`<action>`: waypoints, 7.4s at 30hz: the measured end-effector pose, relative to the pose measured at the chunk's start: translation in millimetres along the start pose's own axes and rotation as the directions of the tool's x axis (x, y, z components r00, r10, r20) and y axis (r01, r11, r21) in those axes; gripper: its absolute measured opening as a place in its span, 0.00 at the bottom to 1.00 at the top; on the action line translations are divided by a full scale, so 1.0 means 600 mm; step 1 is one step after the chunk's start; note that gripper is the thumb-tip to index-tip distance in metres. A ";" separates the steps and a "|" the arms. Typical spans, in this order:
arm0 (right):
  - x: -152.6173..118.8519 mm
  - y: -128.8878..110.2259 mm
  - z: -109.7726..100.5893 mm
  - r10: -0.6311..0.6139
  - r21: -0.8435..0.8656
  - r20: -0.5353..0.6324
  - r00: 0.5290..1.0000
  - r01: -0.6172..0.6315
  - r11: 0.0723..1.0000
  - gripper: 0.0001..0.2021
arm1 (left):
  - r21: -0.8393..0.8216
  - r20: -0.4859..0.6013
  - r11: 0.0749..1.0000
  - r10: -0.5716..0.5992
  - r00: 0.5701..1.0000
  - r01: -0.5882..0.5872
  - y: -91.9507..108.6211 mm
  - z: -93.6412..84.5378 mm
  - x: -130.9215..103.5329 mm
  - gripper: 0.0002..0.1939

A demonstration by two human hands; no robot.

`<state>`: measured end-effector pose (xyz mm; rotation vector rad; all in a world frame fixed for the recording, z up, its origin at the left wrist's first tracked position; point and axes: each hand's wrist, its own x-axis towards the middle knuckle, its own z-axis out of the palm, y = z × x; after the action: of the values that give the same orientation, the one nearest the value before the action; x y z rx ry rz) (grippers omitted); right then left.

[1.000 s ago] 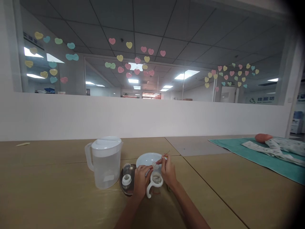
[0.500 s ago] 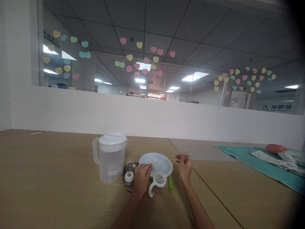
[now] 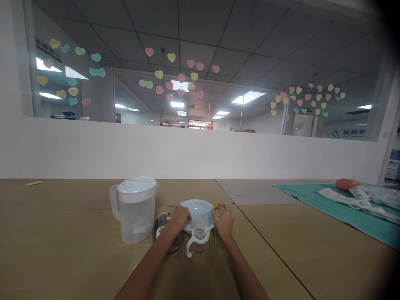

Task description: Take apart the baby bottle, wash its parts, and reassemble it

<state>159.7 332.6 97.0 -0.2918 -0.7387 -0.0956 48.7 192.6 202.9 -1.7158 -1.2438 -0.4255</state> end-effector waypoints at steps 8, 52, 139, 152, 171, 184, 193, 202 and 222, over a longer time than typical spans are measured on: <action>-0.011 0.017 0.021 0.048 -0.025 0.002 0.999 -0.048 0.999 0.08 | -0.363 0.161 0.930 0.007 0.987 0.052 -0.011 0.018 0.014 0.07; -0.015 0.021 0.019 0.310 0.093 0.204 0.929 -0.334 0.938 0.15 | -0.587 -0.275 0.767 0.112 0.955 -0.259 0.066 0.041 -0.125 0.18; 0.033 -0.092 -0.053 -0.033 0.699 0.685 0.727 -0.645 0.310 0.21 | -0.881 -0.317 0.413 -0.152 0.936 -0.231 0.052 0.006 -0.090 0.19; 0.033 -0.086 -0.052 -0.054 0.709 0.683 0.729 -0.643 0.290 0.20 | -0.871 -0.329 0.420 -0.113 0.938 -0.255 0.046 0.008 -0.092 0.18; 0.040 -0.066 -0.054 0.197 0.808 0.585 0.787 -0.585 -0.062 0.17 | -0.483 -0.303 0.800 0.229 0.925 -0.356 0.069 0.016 -0.139 0.20; 0.029 -0.073 -0.070 -0.053 0.680 0.731 0.680 -0.733 -0.027 0.22 | -0.235 -0.344 0.895 0.288 0.894 -0.379 0.065 0.030 -0.143 0.16; 0.029 -0.078 -0.082 -0.157 0.632 0.775 0.613 -0.759 0.156 0.23 | -0.061 -0.356 0.900 0.384 0.852 -0.432 0.045 0.039 -0.143 0.18; 0.026 -0.079 -0.078 -0.252 0.622 0.779 0.574 -0.758 0.197 0.22 | -0.299 -0.430 0.872 0.240 0.870 -0.388 0.059 0.050 -0.147 0.14; 0.029 -0.076 -0.079 -0.320 0.644 0.755 0.572 -0.737 0.204 0.20 | -0.519 -0.448 0.806 0.025 0.894 -0.283 0.075 0.049 -0.145 0.10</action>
<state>194.6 275.2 85.8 0.9348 -1.5172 0.9547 44.4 167.5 103.7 -2.0583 -0.6697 -1.0993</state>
